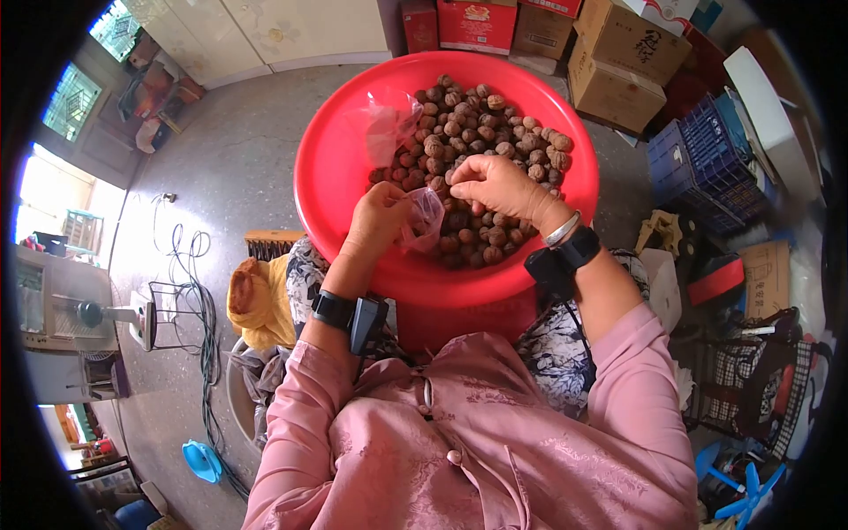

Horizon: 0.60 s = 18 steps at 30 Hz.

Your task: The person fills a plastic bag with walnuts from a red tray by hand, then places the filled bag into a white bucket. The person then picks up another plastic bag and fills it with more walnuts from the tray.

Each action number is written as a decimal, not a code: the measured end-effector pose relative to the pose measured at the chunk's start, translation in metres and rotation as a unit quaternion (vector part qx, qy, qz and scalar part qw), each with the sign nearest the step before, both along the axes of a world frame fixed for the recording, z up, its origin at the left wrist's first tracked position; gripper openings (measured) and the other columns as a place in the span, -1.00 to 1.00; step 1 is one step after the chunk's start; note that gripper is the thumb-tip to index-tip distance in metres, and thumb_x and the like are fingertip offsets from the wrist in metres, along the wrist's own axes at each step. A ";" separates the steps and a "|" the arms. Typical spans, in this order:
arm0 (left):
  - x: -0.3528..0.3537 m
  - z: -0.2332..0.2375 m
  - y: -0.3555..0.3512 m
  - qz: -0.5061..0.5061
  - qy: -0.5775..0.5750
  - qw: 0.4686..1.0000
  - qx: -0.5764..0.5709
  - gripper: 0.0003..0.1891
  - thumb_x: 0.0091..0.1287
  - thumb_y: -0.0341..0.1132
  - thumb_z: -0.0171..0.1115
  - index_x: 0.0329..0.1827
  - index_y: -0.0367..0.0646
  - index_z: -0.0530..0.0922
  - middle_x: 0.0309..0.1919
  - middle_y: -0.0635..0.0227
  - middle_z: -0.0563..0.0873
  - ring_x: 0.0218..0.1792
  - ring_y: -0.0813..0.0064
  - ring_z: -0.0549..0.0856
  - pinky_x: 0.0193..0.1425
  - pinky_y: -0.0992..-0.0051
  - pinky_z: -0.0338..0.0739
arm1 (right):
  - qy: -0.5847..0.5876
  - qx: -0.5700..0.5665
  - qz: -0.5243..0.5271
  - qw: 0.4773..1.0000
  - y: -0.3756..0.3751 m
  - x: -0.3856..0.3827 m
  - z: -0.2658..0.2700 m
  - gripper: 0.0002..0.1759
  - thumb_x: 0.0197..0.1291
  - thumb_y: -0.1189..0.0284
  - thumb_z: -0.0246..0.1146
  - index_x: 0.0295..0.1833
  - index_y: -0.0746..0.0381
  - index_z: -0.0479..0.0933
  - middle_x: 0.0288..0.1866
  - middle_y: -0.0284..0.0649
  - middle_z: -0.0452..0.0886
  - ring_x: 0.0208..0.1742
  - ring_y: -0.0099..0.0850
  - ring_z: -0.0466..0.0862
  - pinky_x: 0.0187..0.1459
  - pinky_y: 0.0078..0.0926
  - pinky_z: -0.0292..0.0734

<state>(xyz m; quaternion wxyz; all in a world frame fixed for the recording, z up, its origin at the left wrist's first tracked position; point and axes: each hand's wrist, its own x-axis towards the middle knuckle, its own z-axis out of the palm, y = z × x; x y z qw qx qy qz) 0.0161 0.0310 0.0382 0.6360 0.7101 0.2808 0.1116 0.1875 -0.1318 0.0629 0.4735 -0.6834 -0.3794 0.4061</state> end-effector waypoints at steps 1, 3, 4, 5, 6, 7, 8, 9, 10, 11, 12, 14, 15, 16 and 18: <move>0.000 -0.001 0.000 -0.001 0.000 1.000 -0.001 -0.89 0.34 -0.44 0.18 -0.18 -0.32 0.49 -0.49 0.19 0.68 -0.72 0.45 0.60 -0.72 0.46 0.47 | -0.056 -0.029 -0.005 0.998 -0.003 0.005 0.000 -0.80 0.25 0.43 0.35 -0.06 0.28 0.59 -0.22 -0.32 0.67 -0.40 -0.63 0.59 -0.34 -0.62 0.56; 0.000 -0.002 0.002 -0.002 -0.009 1.000 -0.019 -0.89 0.33 -0.46 0.16 -0.18 -0.32 0.48 -0.50 0.18 0.67 -0.73 0.44 0.60 -0.73 0.47 0.46 | -0.186 -0.070 -0.011 0.980 -0.008 0.014 -0.006 -0.83 0.12 0.47 0.39 -0.18 0.26 0.63 -0.31 -0.28 0.70 -0.33 -0.49 0.67 -0.25 -0.48 0.61; 0.000 -0.002 0.001 -0.003 -0.009 1.000 -0.019 -0.89 0.33 -0.46 0.16 -0.18 -0.32 0.48 -0.50 0.18 0.67 -0.73 0.44 0.60 -0.73 0.47 0.46 | -0.186 -0.071 -0.012 0.980 -0.011 0.016 -0.012 -0.83 0.12 0.47 0.39 -0.18 0.26 0.63 -0.31 -0.28 0.70 -0.33 -0.49 0.67 -0.25 -0.48 0.61; 0.000 -0.001 0.001 -0.004 -0.009 1.000 -0.014 -0.90 0.33 -0.46 0.15 -0.19 -0.32 0.48 -0.51 0.18 0.67 -0.73 0.44 0.60 -0.74 0.46 0.46 | -0.255 -0.084 0.017 0.963 -0.014 0.018 -0.018 -0.85 0.07 0.50 0.37 -0.21 0.25 0.64 -0.30 -0.19 0.71 -0.27 -0.35 0.70 -0.19 -0.39 0.61; 0.000 0.000 0.001 -0.005 -0.009 1.000 -0.009 -0.91 0.33 -0.47 0.14 -0.19 -0.32 0.47 -0.51 0.18 0.67 -0.74 0.43 0.59 -0.75 0.46 0.46 | -0.323 -0.096 0.045 0.940 -0.016 0.018 -0.019 -0.86 0.02 0.54 0.34 -0.24 0.24 0.65 -0.29 -0.10 0.73 -0.21 -0.21 0.74 -0.14 -0.31 0.61; 0.000 0.001 0.001 -0.005 -0.009 1.000 -0.009 -0.91 0.33 -0.47 0.14 -0.19 -0.32 0.47 -0.51 0.18 0.67 -0.74 0.43 0.59 -0.75 0.46 0.46 | -0.326 -0.142 0.072 0.932 -0.018 0.017 -0.019 -0.78 -0.01 0.58 0.30 -0.18 0.21 0.67 -0.20 -0.04 0.73 -0.11 -0.11 0.73 -0.06 -0.27 0.61; 0.000 0.002 0.000 -0.008 -0.008 1.000 -0.011 -0.91 0.34 -0.46 0.14 -0.20 -0.31 0.47 -0.52 0.18 0.67 -0.74 0.43 0.59 -0.75 0.47 0.46 | -0.327 -0.142 0.072 0.932 -0.020 0.015 -0.021 -0.78 -0.01 0.58 0.30 -0.18 0.21 0.67 -0.20 -0.04 0.73 -0.11 -0.11 0.73 -0.06 -0.27 0.61; 0.000 0.002 0.000 -0.012 -0.007 1.000 -0.013 -0.91 0.34 -0.46 0.14 -0.20 -0.31 0.46 -0.52 0.18 0.67 -0.75 0.43 0.58 -0.75 0.47 0.45 | -0.339 -0.186 0.104 0.916 -0.021 0.013 -0.022 -0.75 -0.01 0.57 0.30 -0.15 0.21 0.68 -0.17 -0.03 0.73 -0.08 -0.11 0.73 -0.04 -0.25 0.60; 0.000 0.003 0.001 -0.012 -0.007 1.000 -0.013 -0.91 0.34 -0.46 0.14 -0.20 -0.31 0.46 -0.52 0.18 0.67 -0.75 0.43 0.58 -0.75 0.47 0.45 | -0.350 -0.229 0.136 0.898 -0.023 0.011 -0.024 -0.72 -0.02 0.57 0.30 -0.11 0.20 0.68 -0.14 -0.02 0.73 -0.05 -0.10 0.73 -0.01 -0.24 0.60; 0.000 0.004 0.001 -0.012 -0.002 1.000 -0.017 -0.91 0.34 -0.46 0.15 -0.19 -0.30 0.46 -0.53 0.18 0.67 -0.76 0.44 0.58 -0.75 0.47 0.45 | -0.368 -0.247 0.164 0.881 -0.024 0.009 -0.025 -0.65 -0.04 0.58 0.32 -0.05 0.19 0.69 -0.13 -0.01 0.73 -0.03 -0.11 0.73 0.02 -0.21 0.60; -0.001 0.005 0.000 -0.012 0.003 1.000 -0.021 -0.91 0.34 -0.46 0.15 -0.19 -0.30 0.46 -0.53 0.18 0.66 -0.76 0.44 0.57 -0.75 0.48 0.44 | -0.369 -0.247 0.164 0.881 -0.024 0.010 -0.030 -0.65 -0.04 0.58 0.32 -0.05 0.19 0.69 -0.13 -0.01 0.73 -0.03 -0.11 0.73 0.02 -0.21 0.60; -0.001 0.006 0.000 -0.012 0.005 1.000 -0.018 -0.90 0.35 -0.45 0.15 -0.19 -0.30 0.46 -0.53 0.18 0.67 -0.77 0.45 0.57 -0.75 0.48 0.44 | -0.409 -0.239 0.218 0.854 -0.026 0.013 -0.042 -0.67 0.00 0.57 0.30 -0.05 0.17 0.70 -0.03 -0.01 0.70 0.04 -0.08 0.69 0.09 -0.19 0.59; -0.001 0.006 0.000 -0.013 0.006 1.000 -0.015 -0.90 0.36 -0.44 0.16 -0.18 -0.29 0.46 -0.54 0.18 0.67 -0.77 0.46 0.56 -0.75 0.48 0.43 | -0.408 -0.239 0.219 0.853 -0.026 0.012 -0.043 -0.67 0.00 0.57 0.30 -0.05 0.17 0.70 -0.03 -0.01 0.70 0.04 -0.08 0.69 0.09 -0.19 0.59; -0.002 0.005 0.000 -0.012 0.006 1.000 -0.015 -0.90 0.36 -0.44 0.16 -0.18 -0.29 0.46 -0.54 0.18 0.67 -0.77 0.46 0.56 -0.75 0.48 0.43 | -0.440 -0.248 0.217 0.835 -0.027 0.009 -0.043 -0.68 0.02 0.55 0.30 -0.05 0.16 0.70 0.04 -0.01 0.65 0.10 -0.06 0.66 0.12 -0.18 0.58; -0.002 0.004 0.001 -0.016 0.007 1.000 -0.012 -0.90 0.37 -0.44 0.16 -0.18 -0.29 0.46 -0.54 0.21 0.66 -0.77 0.47 0.56 -0.75 0.48 0.42 | -0.472 -0.257 0.216 0.815 -0.026 0.006 -0.041 -0.70 0.04 0.53 0.30 -0.06 0.15 0.71 0.10 -0.01 0.61 0.15 -0.03 0.62 0.16 -0.16 0.56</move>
